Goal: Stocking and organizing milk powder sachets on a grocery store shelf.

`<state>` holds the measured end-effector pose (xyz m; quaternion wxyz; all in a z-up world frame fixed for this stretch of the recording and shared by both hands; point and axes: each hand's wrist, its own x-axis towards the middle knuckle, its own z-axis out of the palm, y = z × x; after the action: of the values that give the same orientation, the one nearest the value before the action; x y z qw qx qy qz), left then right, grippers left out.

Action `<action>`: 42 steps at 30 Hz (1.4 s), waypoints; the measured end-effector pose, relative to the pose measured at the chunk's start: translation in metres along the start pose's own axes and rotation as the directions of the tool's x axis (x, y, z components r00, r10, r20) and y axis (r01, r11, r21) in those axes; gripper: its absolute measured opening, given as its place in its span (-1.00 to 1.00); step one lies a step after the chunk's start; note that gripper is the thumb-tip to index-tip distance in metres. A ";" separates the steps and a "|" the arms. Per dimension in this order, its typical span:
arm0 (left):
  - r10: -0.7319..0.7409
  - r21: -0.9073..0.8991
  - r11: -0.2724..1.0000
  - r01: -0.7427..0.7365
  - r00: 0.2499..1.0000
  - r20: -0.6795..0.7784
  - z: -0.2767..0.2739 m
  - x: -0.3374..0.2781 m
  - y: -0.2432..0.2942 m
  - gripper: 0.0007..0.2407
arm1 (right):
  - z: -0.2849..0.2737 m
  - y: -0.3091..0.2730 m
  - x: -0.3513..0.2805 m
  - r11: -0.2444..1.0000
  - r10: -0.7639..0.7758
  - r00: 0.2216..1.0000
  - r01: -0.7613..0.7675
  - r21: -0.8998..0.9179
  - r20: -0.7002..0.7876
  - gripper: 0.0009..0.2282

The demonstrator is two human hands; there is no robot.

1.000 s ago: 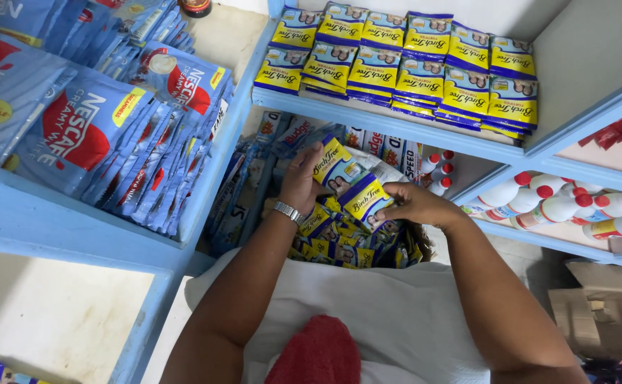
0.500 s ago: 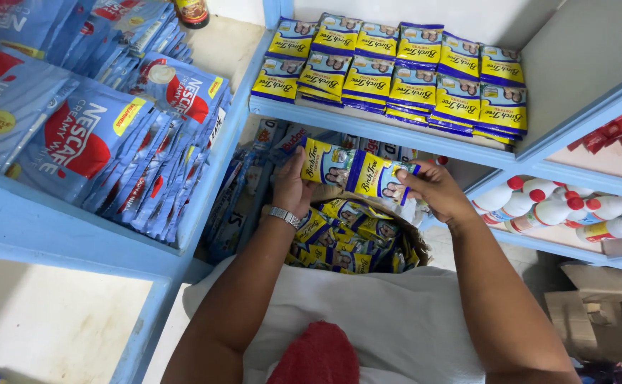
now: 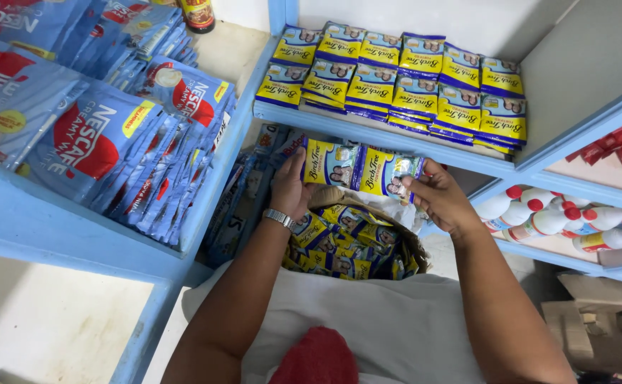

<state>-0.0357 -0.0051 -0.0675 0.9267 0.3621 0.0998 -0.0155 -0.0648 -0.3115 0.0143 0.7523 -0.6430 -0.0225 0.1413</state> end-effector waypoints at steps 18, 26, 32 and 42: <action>0.047 0.239 0.967 -0.089 0.983 0.176 0.009 -0.007 0.039 -0.74 | -0.008 -0.024 0.000 0.991 -0.129 0.983 0.124 -0.047 -0.131 -0.62; 0.126 0.097 0.986 -0.139 0.984 0.127 -0.011 0.018 0.036 -0.72 | 0.017 -0.064 0.047 0.917 -0.263 0.960 0.217 -0.335 -0.098 -0.58; 0.154 0.053 0.986 -0.155 0.988 0.025 -0.001 0.011 0.052 -0.73 | 0.039 -0.096 0.101 0.895 -0.391 0.912 0.346 -0.281 -0.121 -0.69; 0.235 -0.109 0.965 -0.238 0.971 -0.037 -0.021 0.041 0.039 -0.77 | 0.098 -0.121 0.178 0.787 -0.431 0.902 0.383 -0.483 0.014 -0.89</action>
<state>0.0044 0.0396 -0.0651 0.9396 0.3188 0.0674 0.1050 0.1075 -0.1907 0.1229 0.5845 -0.7931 -0.1580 -0.0656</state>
